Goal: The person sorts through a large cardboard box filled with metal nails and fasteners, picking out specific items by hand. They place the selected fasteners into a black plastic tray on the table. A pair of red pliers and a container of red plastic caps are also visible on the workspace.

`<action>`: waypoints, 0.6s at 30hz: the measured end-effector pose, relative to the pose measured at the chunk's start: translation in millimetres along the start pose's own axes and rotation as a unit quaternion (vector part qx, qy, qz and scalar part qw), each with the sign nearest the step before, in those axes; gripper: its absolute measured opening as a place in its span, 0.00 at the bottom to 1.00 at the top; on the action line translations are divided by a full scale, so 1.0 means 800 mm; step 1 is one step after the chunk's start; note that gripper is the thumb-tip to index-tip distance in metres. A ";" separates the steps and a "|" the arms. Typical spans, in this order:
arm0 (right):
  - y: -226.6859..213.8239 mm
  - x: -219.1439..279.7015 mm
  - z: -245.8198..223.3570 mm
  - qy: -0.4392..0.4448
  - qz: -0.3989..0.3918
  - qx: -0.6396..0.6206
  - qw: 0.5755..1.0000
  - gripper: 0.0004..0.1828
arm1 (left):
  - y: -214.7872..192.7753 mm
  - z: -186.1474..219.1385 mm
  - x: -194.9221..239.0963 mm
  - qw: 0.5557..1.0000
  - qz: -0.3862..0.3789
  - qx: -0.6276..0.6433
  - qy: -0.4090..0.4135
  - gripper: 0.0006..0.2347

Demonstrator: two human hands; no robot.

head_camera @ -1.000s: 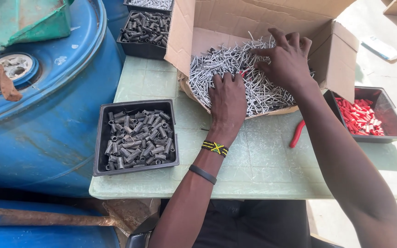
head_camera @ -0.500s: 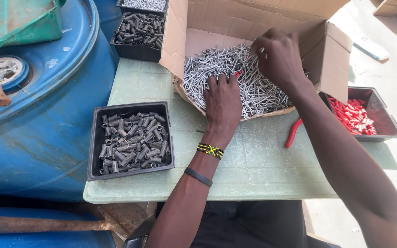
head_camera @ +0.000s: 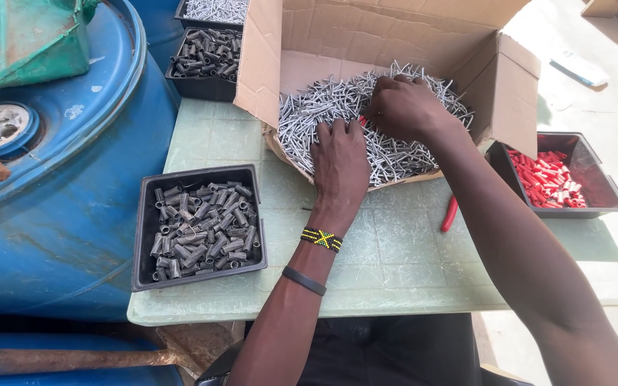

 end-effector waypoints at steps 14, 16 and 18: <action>0.010 0.003 0.010 -0.018 -0.055 -0.096 0.994 0.16 | -0.004 0.000 0.002 1.000 -0.003 -0.005 -0.005 0.05; 0.009 0.003 0.016 -0.022 -0.040 -0.120 0.992 0.15 | -0.003 0.002 0.001 1.000 -0.006 0.002 -0.002 0.06; 0.006 -0.003 0.014 -0.030 -0.025 -0.155 0.987 0.13 | -0.004 -0.002 0.002 1.000 -0.008 -0.005 -0.007 0.06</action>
Point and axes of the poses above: each hand's wrist, its own x-axis away from the middle knuckle, its own y-axis out of the palm, z = x × y, the point moved 10 cm from there along -x, towards the middle knuckle, and after that the axes turned 11 degrees about -x, right-handed, at the moved point
